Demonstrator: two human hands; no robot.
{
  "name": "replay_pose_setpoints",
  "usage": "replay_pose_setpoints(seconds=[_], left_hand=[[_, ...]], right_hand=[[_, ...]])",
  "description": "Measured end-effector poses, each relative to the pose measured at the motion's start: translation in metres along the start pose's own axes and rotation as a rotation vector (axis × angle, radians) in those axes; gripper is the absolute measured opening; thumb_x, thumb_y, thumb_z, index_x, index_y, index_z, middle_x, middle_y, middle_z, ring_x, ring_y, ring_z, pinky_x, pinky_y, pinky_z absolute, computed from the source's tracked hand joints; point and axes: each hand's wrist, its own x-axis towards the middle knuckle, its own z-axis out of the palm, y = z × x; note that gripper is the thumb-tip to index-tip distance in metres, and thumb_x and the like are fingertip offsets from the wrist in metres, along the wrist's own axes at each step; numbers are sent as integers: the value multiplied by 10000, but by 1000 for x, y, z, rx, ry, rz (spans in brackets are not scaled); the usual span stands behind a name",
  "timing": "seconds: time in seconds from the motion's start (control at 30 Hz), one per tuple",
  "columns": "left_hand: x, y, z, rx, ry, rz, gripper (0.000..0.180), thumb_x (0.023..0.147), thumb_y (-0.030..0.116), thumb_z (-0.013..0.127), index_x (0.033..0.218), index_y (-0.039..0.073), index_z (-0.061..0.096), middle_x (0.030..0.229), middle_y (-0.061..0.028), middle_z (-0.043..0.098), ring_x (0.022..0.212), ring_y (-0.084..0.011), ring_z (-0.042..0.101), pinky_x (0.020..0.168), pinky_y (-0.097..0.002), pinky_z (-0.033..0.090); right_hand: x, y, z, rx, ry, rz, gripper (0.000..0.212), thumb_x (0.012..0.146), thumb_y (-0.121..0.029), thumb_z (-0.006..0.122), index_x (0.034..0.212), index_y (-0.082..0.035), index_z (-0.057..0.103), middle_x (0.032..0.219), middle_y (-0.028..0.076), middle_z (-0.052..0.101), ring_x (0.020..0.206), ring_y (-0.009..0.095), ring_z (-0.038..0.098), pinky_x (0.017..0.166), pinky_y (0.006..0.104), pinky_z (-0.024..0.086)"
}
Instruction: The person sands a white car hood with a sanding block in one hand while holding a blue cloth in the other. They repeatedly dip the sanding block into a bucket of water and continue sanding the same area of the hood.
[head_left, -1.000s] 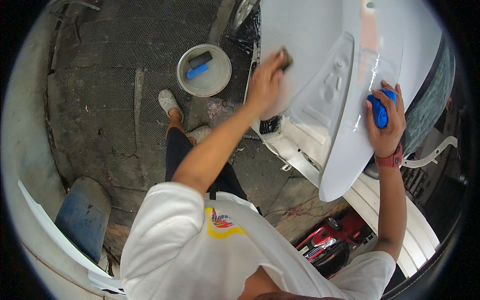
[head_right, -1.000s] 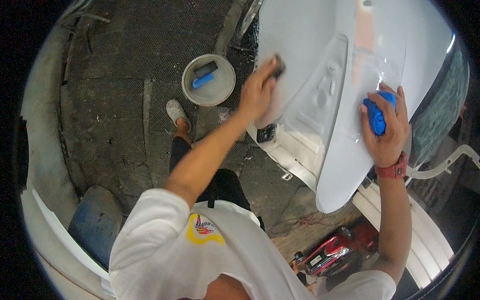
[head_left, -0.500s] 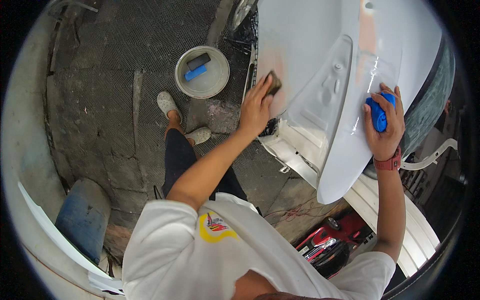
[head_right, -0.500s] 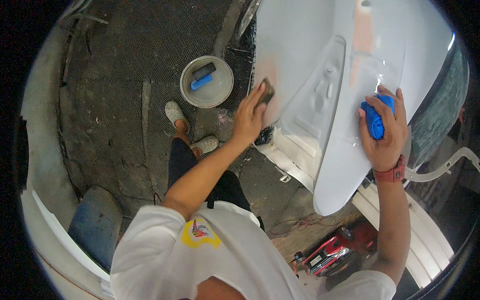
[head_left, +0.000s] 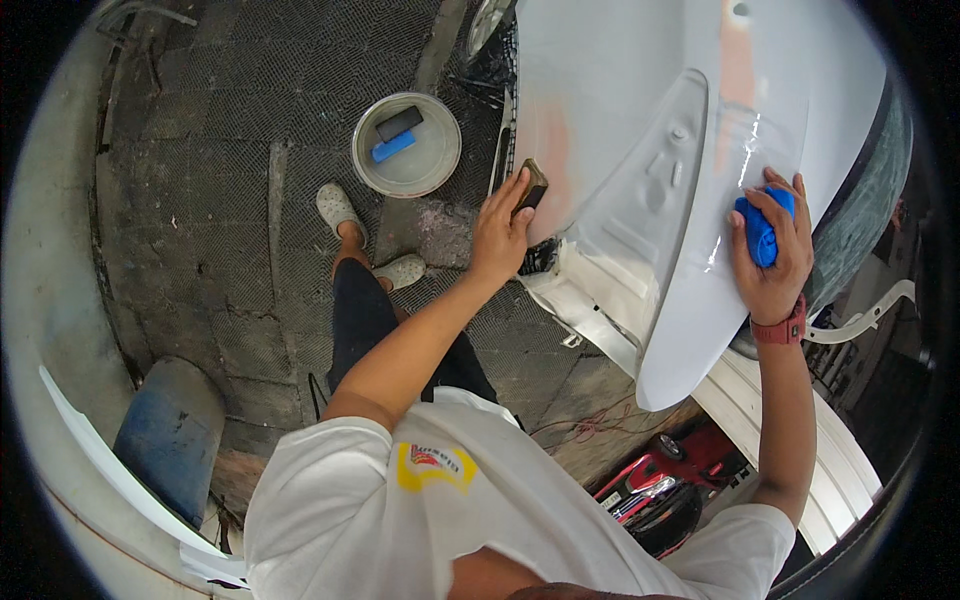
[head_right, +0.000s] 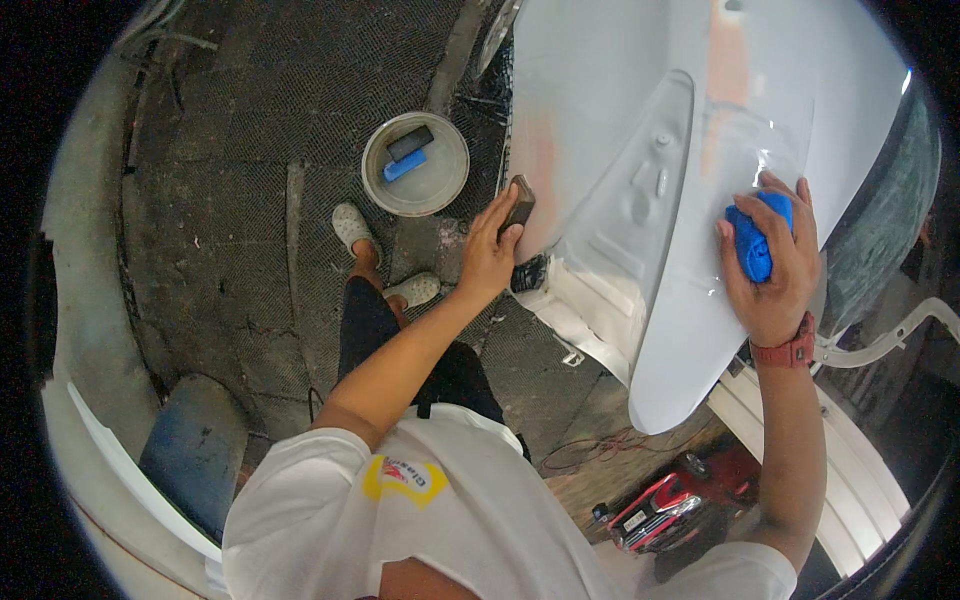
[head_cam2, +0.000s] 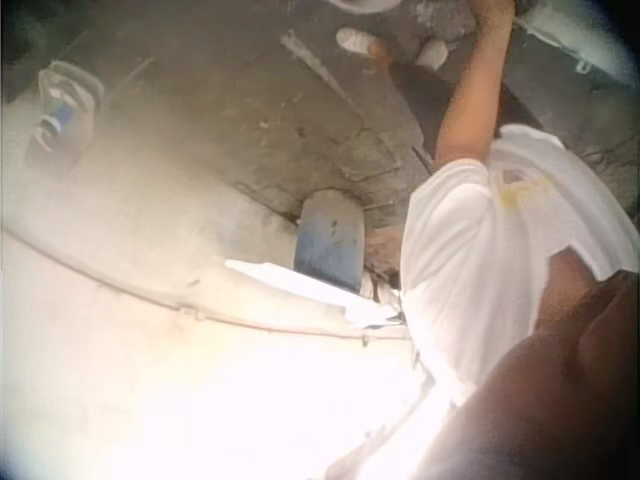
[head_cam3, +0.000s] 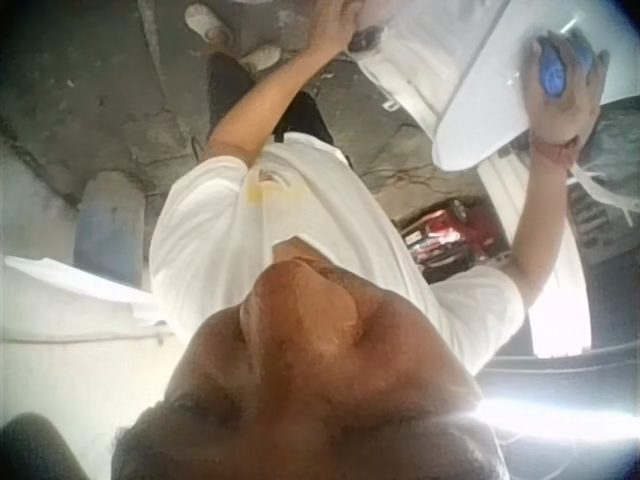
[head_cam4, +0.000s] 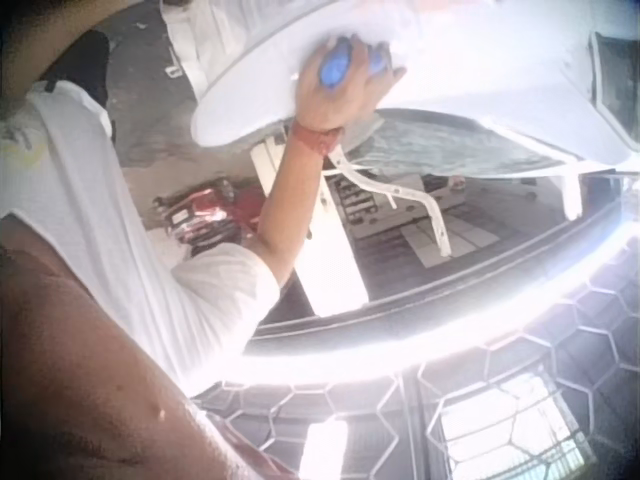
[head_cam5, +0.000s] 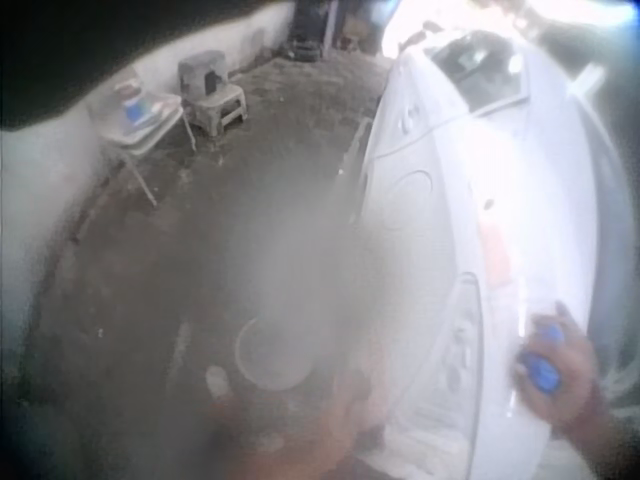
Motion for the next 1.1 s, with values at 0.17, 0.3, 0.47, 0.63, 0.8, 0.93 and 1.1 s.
replay_pose_setpoints(seconds=[0.17,0.3,0.47,0.63,0.8,0.93,1.1], left_hand=[[116,-31,0,-51,-20,-160,637,1076,157,677,1692,148,515,1615,-193,623,1472,-411,590,1219,-496,470],[95,-19,1,-62,-63,-237,636,1076,176,682,1687,114,516,1598,-198,634,1470,-416,587,1224,-502,465],[-6,-15,-2,-31,-60,-94,670,1071,179,693,1710,137,498,1630,-208,597,1470,-423,580,1271,-509,407],[103,-34,-2,-67,-53,-259,583,1103,225,674,1657,91,555,1588,-256,632,1456,-414,616,1227,-451,472],[20,14,-3,-2,-50,-161,613,1062,195,717,1655,141,572,1591,-214,635,1405,-417,630,1213,-479,475],[8,27,-8,33,-17,-27,636,1031,194,747,1644,133,589,1551,-243,669,1429,-406,646,1207,-448,487],[134,-6,-9,-25,-44,-265,592,1050,354,739,1601,159,640,1464,-213,738,1334,-386,718,1139,-447,544]], right_hand=[[12,-2,2,15,24,-41,270,916,-57,843,1179,-49,781,1209,204,770,1294,420,734,1284,630,420],[8,-2,2,-9,9,-26,274,919,-56,837,1188,-50,782,1215,213,770,1294,418,734,1286,625,419],[-1,2,1,-9,10,-4,272,927,-59,832,1194,-54,783,1227,225,771,1303,425,729,1284,622,421],[9,-1,3,-7,35,-31,263,929,-56,829,1188,-55,786,1218,225,774,1306,431,727,1279,620,425],[3,1,4,-4,14,-13,256,929,-54,829,1182,-50,786,1206,221,777,1302,434,728,1277,617,428],[-1,-1,1,-8,24,1,255,927,-51,830,1178,-45,783,1193,220,778,1297,424,730,1281,611,428],[12,-3,3,13,16,-19,257,925,-57,834,1176,-50,780,1211,215,773,1280,414,738,1282,611,430]])
